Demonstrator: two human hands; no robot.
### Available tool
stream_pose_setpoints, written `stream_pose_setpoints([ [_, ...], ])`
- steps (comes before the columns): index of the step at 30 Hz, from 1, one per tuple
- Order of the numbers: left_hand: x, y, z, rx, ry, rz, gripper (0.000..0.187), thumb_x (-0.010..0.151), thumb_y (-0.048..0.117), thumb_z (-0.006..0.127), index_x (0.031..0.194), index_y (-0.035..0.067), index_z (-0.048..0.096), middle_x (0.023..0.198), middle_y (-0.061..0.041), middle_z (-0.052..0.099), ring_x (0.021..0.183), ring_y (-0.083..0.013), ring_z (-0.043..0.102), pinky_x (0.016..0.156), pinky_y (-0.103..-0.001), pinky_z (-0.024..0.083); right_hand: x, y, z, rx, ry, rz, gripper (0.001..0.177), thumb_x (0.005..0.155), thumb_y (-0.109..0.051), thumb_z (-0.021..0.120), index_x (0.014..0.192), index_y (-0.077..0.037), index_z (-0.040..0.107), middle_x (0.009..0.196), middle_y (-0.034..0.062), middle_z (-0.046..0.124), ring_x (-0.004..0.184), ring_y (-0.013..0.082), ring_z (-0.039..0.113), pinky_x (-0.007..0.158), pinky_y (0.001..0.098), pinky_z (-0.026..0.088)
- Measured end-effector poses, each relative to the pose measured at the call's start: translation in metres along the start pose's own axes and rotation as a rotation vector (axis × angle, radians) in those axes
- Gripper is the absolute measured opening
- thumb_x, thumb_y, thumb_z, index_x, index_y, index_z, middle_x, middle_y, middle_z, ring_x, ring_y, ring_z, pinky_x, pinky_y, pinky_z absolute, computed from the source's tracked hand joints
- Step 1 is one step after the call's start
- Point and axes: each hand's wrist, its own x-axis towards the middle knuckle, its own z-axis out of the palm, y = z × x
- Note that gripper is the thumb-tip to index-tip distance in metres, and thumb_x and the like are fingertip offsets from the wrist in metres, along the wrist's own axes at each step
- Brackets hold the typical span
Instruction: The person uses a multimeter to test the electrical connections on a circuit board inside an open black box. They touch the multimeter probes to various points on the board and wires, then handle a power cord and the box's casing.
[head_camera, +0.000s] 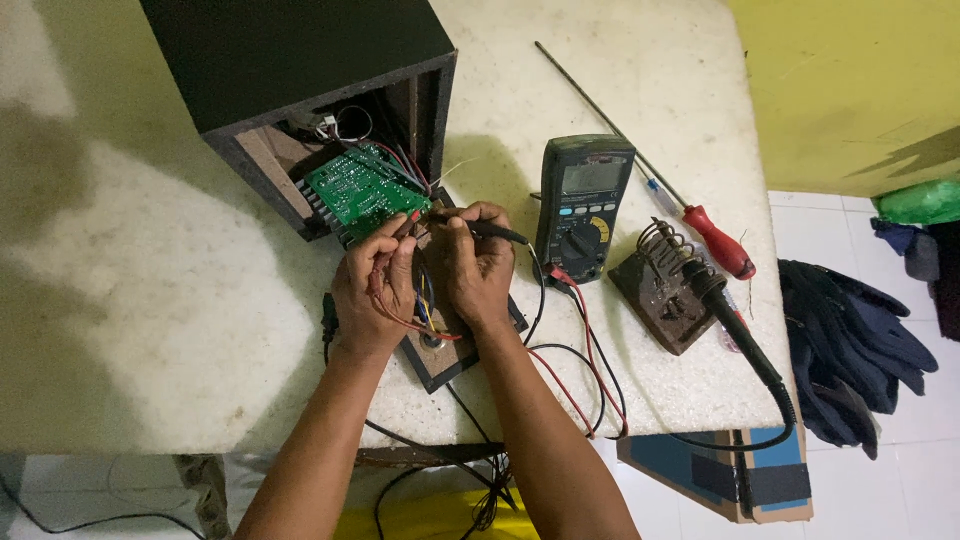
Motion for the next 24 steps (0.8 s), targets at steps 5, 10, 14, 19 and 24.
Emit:
stream_pose_setpoints([
  [5,-0.001,-0.001,0.000,0.004,-0.029,-0.019,0.014,0.103,0.011,0.069,0.106,0.006,0.056,0.115,-0.012,0.077,0.096,-0.0300,0.076,0.078,-0.037,0.061,0.000,0.003,0.001,0.021,0.001,0.009,0.012,0.106,-0.015,0.060,0.107,-0.003,0.057,0.098,0.0222,0.072,0.096,0.0273,0.070,0.087,0.0440,0.055],
  [10,0.000,0.001,-0.001,0.023,-0.033,-0.007,0.014,0.101,0.010,0.072,0.106,0.007,0.060,0.113,-0.009,0.077,0.094,-0.0285,0.075,0.079,-0.036,0.061,0.003,0.009,-0.005,0.018,0.004,0.033,0.013,0.105,-0.014,0.061,0.107,-0.001,0.056,0.096,0.0214,0.071,0.093,0.0235,0.069,0.085,0.0417,0.056],
  [14,0.002,0.002,0.000,0.014,-0.051,-0.011,0.014,0.101,0.011,0.073,0.106,0.007,0.060,0.112,-0.010,0.078,0.094,-0.0286,0.076,0.078,-0.037,0.061,0.002,0.004,-0.002,0.055,0.012,0.042,0.014,0.105,-0.015,0.061,0.108,-0.002,0.056,0.096,0.0214,0.071,0.093,0.0233,0.069,0.085,0.0430,0.056],
  [19,0.006,0.006,-0.003,0.075,-0.070,0.014,0.013,0.101,0.012,0.073,0.106,0.007,0.062,0.111,-0.010,0.078,0.092,-0.0288,0.075,0.079,-0.038,0.060,0.002,0.000,-0.001,0.042,0.010,0.055,0.015,0.104,-0.015,0.061,0.108,-0.002,0.056,0.095,0.0217,0.070,0.092,0.0257,0.070,0.084,0.0444,0.057],
  [24,0.006,0.005,-0.004,0.109,-0.077,0.012,0.013,0.101,0.013,0.073,0.106,0.009,0.063,0.111,-0.009,0.078,0.092,-0.0290,0.075,0.078,-0.040,0.060,0.002,0.001,-0.002,0.023,0.008,0.045,0.014,0.105,-0.014,0.061,0.108,-0.001,0.056,0.096,0.0220,0.070,0.095,0.0268,0.070,0.085,0.0455,0.057],
])
